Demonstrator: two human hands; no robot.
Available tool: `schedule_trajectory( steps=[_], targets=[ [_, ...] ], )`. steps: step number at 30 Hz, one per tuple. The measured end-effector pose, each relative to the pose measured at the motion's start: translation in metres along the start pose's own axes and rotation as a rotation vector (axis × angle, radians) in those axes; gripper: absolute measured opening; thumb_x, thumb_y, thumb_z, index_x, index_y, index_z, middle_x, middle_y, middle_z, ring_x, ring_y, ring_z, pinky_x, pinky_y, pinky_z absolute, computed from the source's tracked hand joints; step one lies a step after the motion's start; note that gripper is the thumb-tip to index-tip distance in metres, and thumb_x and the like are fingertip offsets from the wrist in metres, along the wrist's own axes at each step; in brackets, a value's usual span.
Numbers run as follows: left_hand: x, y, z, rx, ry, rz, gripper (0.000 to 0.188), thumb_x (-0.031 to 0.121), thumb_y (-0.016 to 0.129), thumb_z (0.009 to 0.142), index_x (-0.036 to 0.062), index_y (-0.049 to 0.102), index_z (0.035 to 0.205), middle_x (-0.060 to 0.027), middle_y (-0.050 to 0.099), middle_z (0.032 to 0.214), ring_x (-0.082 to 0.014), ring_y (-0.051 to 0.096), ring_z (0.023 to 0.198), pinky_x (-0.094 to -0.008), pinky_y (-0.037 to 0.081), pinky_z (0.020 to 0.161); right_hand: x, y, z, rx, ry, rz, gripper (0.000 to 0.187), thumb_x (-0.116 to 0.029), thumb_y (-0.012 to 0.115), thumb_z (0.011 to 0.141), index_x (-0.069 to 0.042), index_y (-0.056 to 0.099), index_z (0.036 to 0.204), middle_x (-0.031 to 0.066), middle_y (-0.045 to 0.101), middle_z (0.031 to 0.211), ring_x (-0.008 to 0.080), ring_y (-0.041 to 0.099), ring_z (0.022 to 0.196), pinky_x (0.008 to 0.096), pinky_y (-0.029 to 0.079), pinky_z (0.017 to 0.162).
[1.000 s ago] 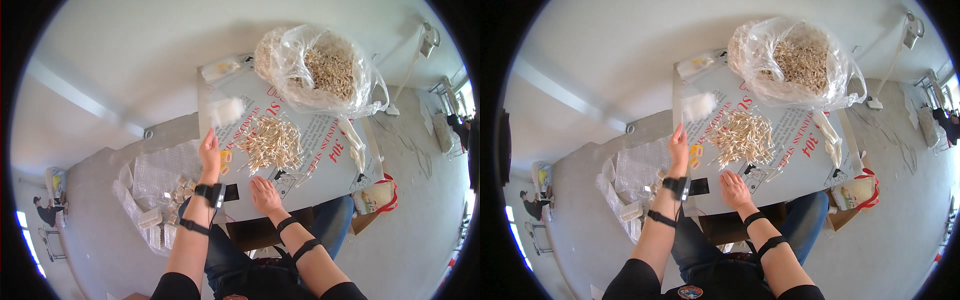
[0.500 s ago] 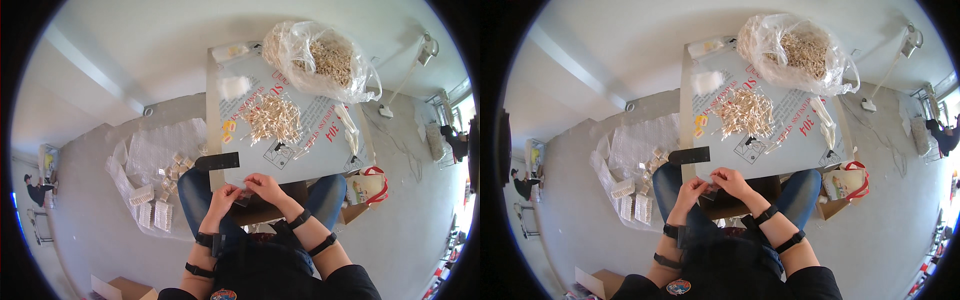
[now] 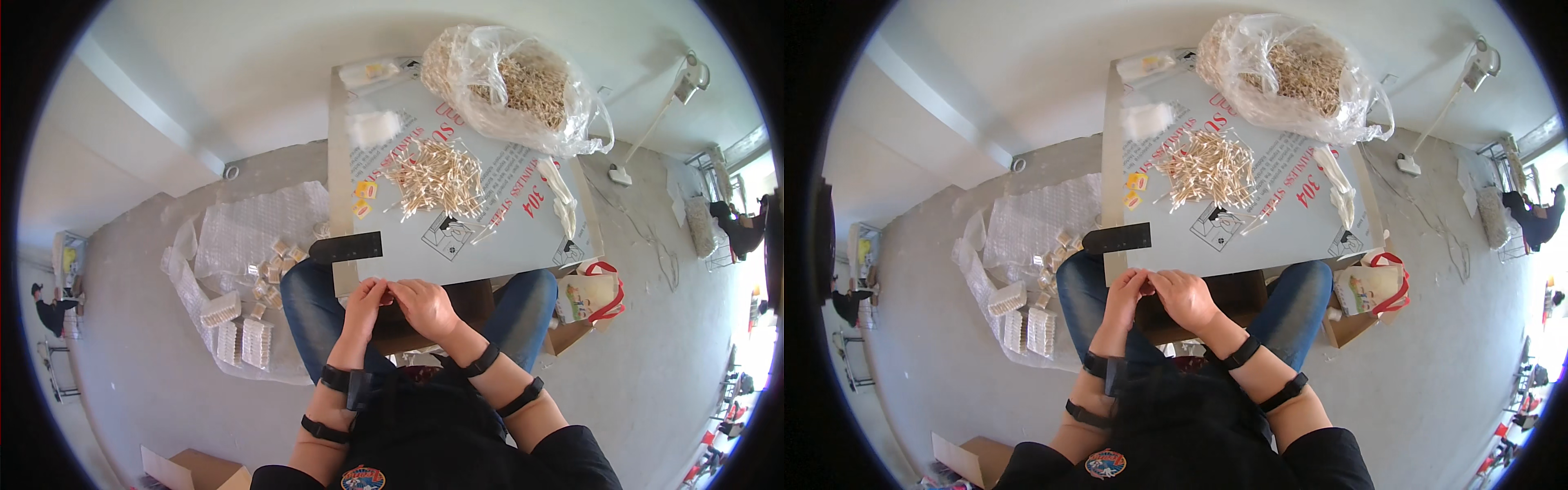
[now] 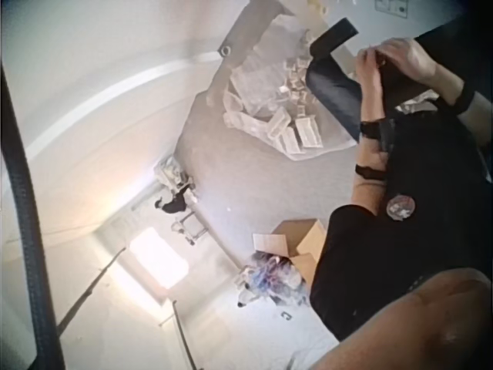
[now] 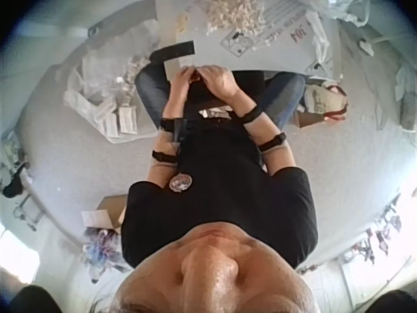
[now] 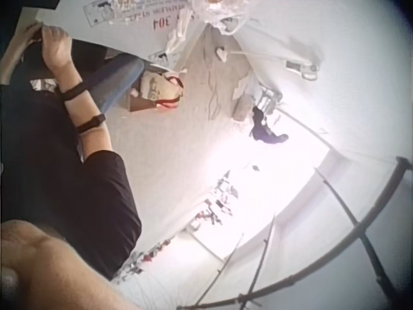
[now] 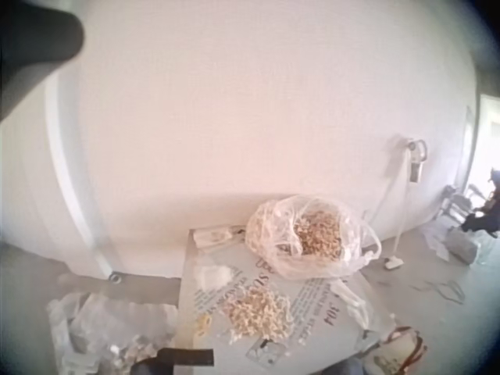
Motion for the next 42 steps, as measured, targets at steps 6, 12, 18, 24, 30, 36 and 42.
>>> schedule_trajectory(
  steps=[6,12,18,24,30,36,42],
  targets=[
    [0.002,-0.005,-0.003,0.004,0.017,0.099,0.014,0.017,0.063,0.094,0.0037,0.064,0.089,-0.0016,0.063,0.082,-0.0078,0.057,0.074,-0.0209,0.045,0.068,-0.003,-0.006,0.0,0.073,0.067,0.165,0.025,0.0,0.068,0.079,-0.001,0.063,0.104,0.0141,0.066,0.09,0.0322,0.065,0.079,0.0396,0.053,0.066],
    [0.003,-0.005,-0.002,-0.031,0.126,0.262,0.012,0.015,0.065,0.093,0.0047,0.064,0.086,0.0019,0.061,0.077,-0.0053,0.054,0.072,-0.0204,0.043,0.066,0.0,0.001,0.002,0.014,0.214,0.27,0.029,0.001,0.065,0.081,-0.001,0.06,0.109,0.0149,0.065,0.087,0.0329,0.065,0.078,0.039,0.052,0.068],
    [0.016,-0.003,-0.007,-0.034,0.21,0.522,0.014,0.014,0.066,0.092,0.0019,0.065,0.086,0.0009,0.063,0.076,-0.0059,0.055,0.072,-0.0213,0.044,0.065,0.0,-0.002,0.006,0.012,0.121,0.22,0.031,0.005,0.062,0.08,-0.002,0.058,0.11,0.0172,0.065,0.087,0.0344,0.065,0.078,0.0402,0.052,0.067],
    [0.025,0.0,-0.011,-0.017,0.251,0.595,0.015,0.014,0.067,0.09,0.0005,0.065,0.084,-0.001,0.064,0.074,-0.0068,0.056,0.07,-0.0232,0.045,0.063,-0.001,-0.004,0.011,-0.038,0.101,0.193,0.036,0.005,0.062,0.078,-0.002,0.054,0.113,0.0175,0.064,0.083,0.0359,0.065,0.076,0.0415,0.052,0.067],
    [0.033,0.003,-0.015,0.02,0.31,0.682,0.015,0.014,0.068,0.088,0.0004,0.066,0.083,-0.003,0.064,0.071,-0.0082,0.056,0.067,-0.0258,0.045,0.061,0.003,-0.001,0.01,-0.065,0.117,0.17,0.036,0.005,0.062,0.077,-0.003,0.054,0.112,0.0168,0.064,0.078,0.036,0.064,0.073,0.0412,0.051,0.064],
    [0.039,0.002,-0.017,-0.022,0.395,0.742,0.013,0.012,0.068,0.087,0.0002,0.065,0.083,-0.0041,0.062,0.069,-0.0098,0.055,0.065,-0.0272,0.044,0.06,0.004,-0.001,0.013,-0.092,0.116,0.16,0.035,0.004,0.063,0.076,-0.005,0.054,0.109,0.0142,0.063,0.074,0.0344,0.064,0.069,0.0406,0.051,0.06],
    [0.044,0.005,-0.018,-0.11,0.362,0.667,0.013,0.012,0.067,0.088,0.0004,0.063,0.085,-0.0027,0.061,0.071,-0.0084,0.053,0.066,-0.0253,0.043,0.06,0.006,-0.007,0.015,-0.108,0.173,0.205,0.027,0.001,0.06,0.079,-0.007,0.054,0.105,0.0174,0.062,0.075,0.0387,0.062,0.071,0.0465,0.05,0.061]
  ],
)
Point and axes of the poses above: each hand's wrist, its own z-axis towards the middle knuckle, its own y-axis out of the palm, x = y × z, the point moved 4 cm from there along z, towards the middle knuckle
